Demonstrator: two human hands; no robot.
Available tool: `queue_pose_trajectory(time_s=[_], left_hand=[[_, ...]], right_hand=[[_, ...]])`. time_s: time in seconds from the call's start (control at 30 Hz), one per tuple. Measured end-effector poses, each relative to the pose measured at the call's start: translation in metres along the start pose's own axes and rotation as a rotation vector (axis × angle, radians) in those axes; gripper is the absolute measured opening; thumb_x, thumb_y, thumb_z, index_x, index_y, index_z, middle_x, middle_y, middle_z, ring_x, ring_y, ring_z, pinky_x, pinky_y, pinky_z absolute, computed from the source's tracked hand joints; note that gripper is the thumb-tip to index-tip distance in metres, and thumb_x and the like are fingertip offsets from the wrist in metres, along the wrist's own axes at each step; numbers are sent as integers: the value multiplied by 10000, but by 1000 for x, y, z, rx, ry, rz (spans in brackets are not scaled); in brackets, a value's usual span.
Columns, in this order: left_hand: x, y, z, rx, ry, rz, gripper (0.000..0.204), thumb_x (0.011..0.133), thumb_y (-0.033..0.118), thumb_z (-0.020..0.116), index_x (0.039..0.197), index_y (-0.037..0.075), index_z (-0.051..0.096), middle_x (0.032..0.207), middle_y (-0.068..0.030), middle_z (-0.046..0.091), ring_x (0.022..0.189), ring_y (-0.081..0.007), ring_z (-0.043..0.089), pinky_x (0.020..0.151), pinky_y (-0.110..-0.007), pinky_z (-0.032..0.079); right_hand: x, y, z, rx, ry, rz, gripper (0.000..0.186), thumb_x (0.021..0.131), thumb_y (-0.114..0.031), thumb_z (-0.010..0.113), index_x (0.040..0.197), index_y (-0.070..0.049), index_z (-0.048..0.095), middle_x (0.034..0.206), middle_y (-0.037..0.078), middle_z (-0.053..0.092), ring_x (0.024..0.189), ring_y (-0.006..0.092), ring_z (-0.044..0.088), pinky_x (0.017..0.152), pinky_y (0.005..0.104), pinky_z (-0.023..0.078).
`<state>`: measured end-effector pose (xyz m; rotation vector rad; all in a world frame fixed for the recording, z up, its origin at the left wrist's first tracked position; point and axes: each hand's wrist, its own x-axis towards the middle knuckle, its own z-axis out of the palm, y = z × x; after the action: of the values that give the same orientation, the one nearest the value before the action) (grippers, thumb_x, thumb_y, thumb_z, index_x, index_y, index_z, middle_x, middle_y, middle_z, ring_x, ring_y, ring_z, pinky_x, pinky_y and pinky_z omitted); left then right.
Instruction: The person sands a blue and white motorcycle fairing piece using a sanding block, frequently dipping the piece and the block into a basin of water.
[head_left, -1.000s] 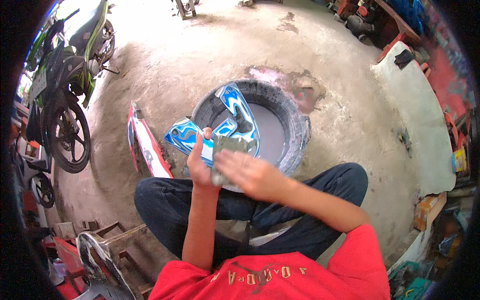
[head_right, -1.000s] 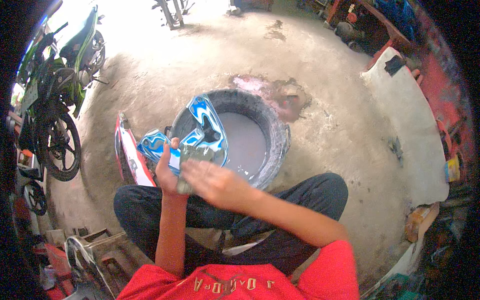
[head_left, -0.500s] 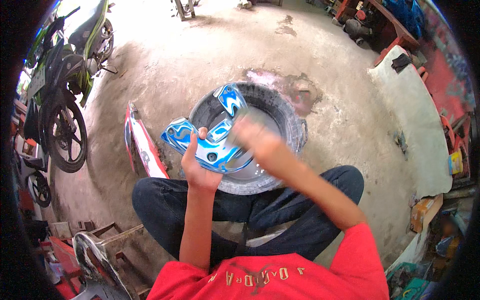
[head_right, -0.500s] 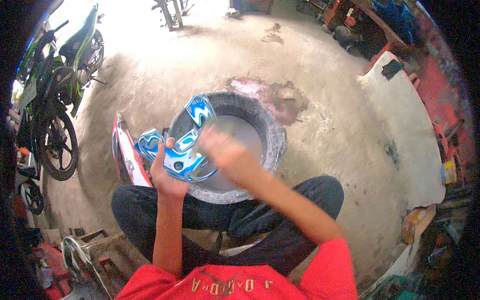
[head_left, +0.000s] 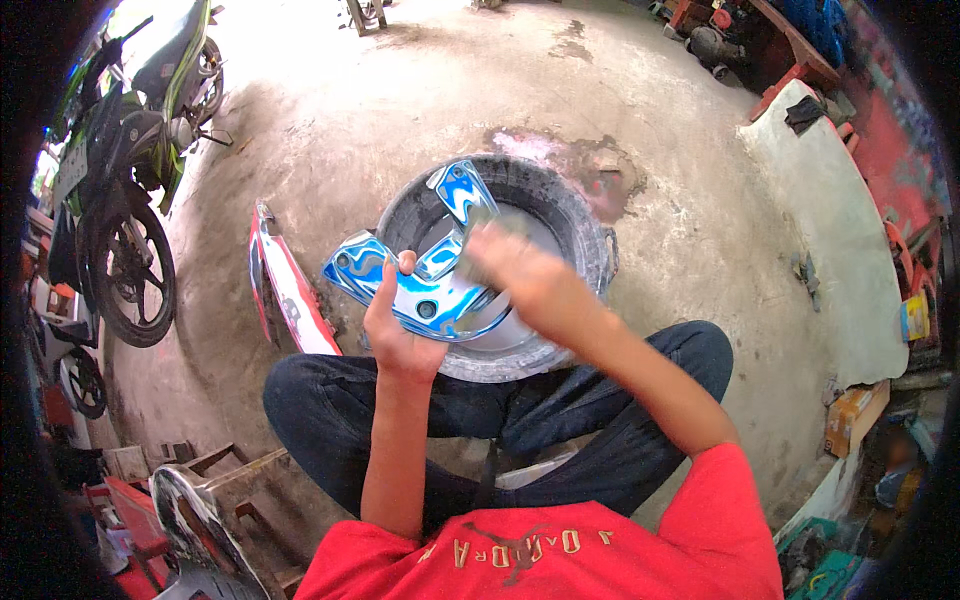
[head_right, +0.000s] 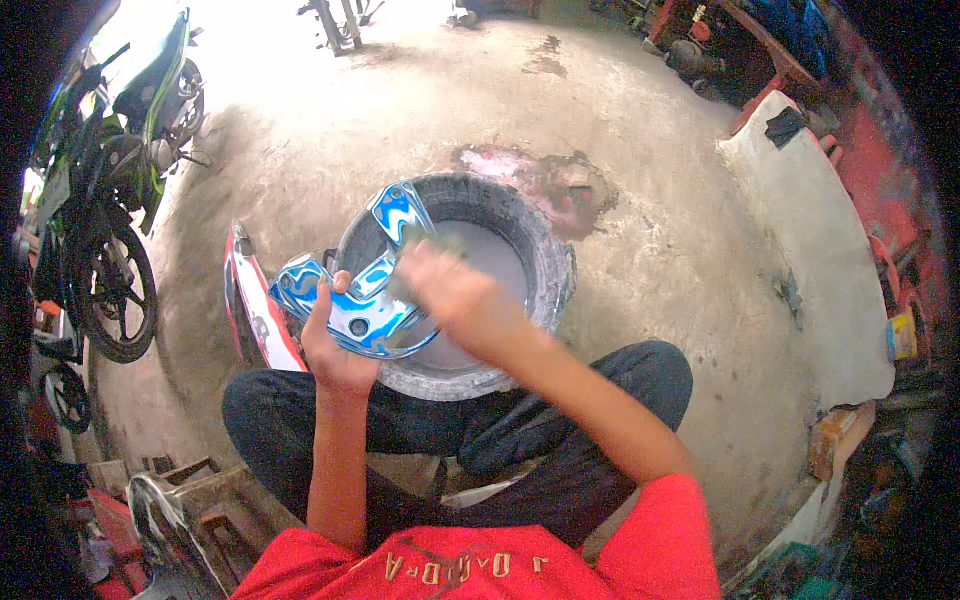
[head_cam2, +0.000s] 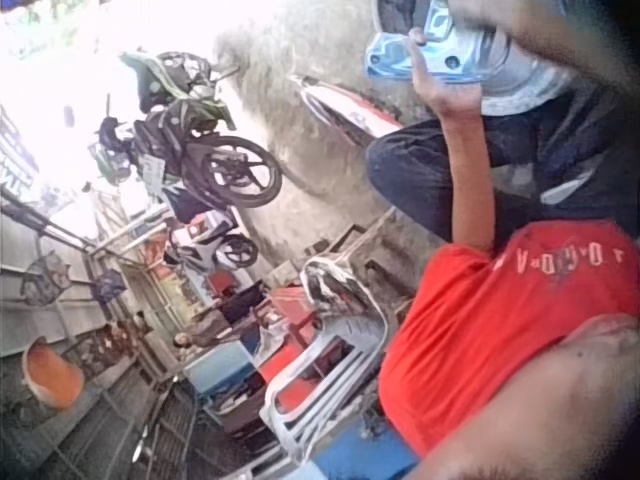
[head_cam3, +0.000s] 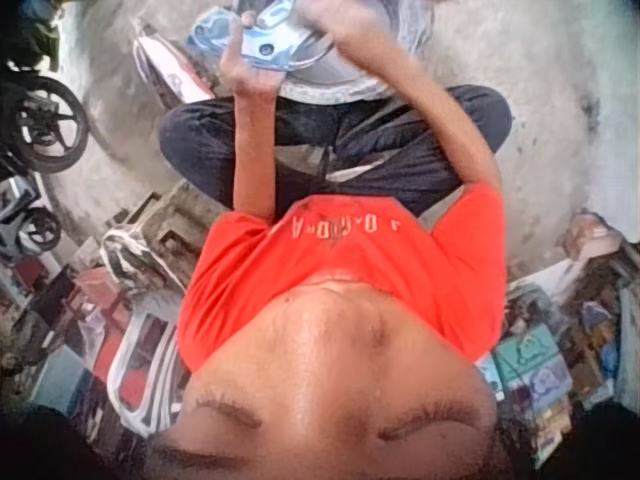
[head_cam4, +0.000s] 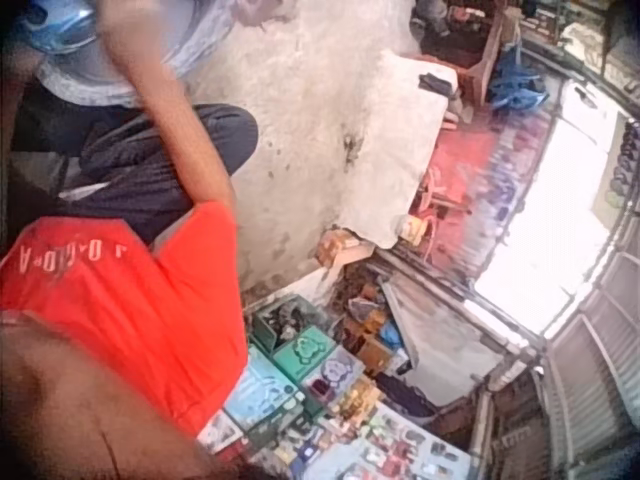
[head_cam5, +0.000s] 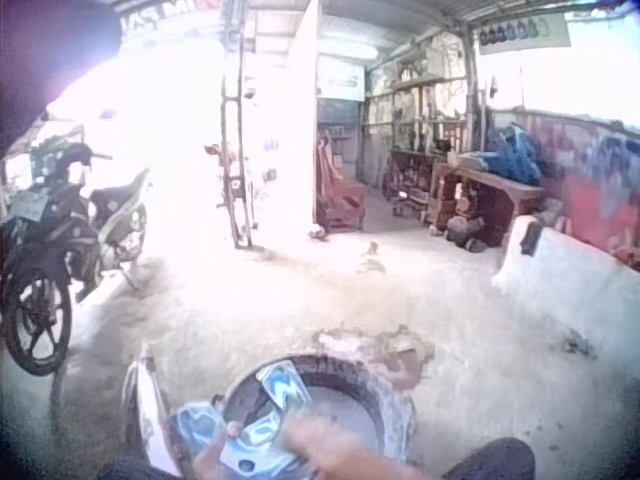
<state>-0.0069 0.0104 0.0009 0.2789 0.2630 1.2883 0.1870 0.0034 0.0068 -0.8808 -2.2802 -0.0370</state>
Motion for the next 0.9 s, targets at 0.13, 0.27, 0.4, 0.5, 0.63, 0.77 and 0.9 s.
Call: queue_pose_trajectory(time_s=[0.13, 0.27, 0.4, 0.5, 0.63, 0.77, 0.9], left_hand=[[0, 6, -12, -43, -72, -56, 233, 1075, 322, 471, 1079, 95, 525, 1170, -214, 644, 1099, -335, 633, 942, -476, 512], [1, 3, -12, -20, -46, -32, 248, 1073, 333, 476, 1086, 91, 525, 1145, -217, 647, 1100, -345, 632, 954, -495, 505], [0, 2, 2, 20, 24, -52, 227, 1072, 324, 491, 1048, 101, 528, 1119, -156, 640, 1108, -296, 618, 958, -442, 495], [1, 15, -26, 0, -149, -88, 235, 1071, 327, 495, 1050, 96, 535, 1130, -169, 637, 1128, -320, 609, 986, -467, 483], [0, 2, 19, -5, 97, -30, 234, 1074, 324, 490, 1065, 92, 523, 1081, -185, 655, 1009, -323, 659, 899, -459, 529], [1, 13, -26, -46, -142, -102, 274, 1071, 346, 486, 1089, 79, 544, 1168, -225, 646, 1101, -365, 641, 948, -524, 514], [0, 1, 3, -45, 45, -22, 272, 1074, 352, 476, 1088, 87, 534, 1166, -220, 645, 1093, -351, 639, 951, -503, 513]], right_hand=[[3, -30, 6, 31, -66, 40, 466, 883, -69, 567, 1334, 45, 575, 1311, 226, 641, 1258, 333, 616, 1067, 421, 496], [0, -23, 1, 78, -58, 60, 528, 878, -41, 573, 1397, 50, 529, 1364, 238, 610, 1295, 356, 588, 1097, 442, 471], [-5, -5, 8, -20, -25, 173, 483, 881, -60, 570, 1351, 49, 559, 1359, 234, 611, 1280, 347, 598, 1089, 442, 475], [4, -42, 7, 11, -43, -57, 436, 882, -82, 568, 1296, 53, 593, 1318, 239, 633, 1239, 346, 625, 1053, 433, 504], [-4, 13, 11, 47, 17, 182, 453, 879, -79, 564, 1314, 46, 587, 1317, 257, 627, 1229, 342, 631, 1047, 436, 509], [1, -53, 5, 68, -74, -62, 474, 888, -90, 560, 1340, 52, 562, 1363, 257, 599, 1230, 340, 631, 1065, 445, 497], [-3, 11, 1, 120, -48, 152, 504, 893, -4, 531, 1394, 38, 537, 1405, 240, 578, 1336, 351, 554, 1123, 447, 447]])
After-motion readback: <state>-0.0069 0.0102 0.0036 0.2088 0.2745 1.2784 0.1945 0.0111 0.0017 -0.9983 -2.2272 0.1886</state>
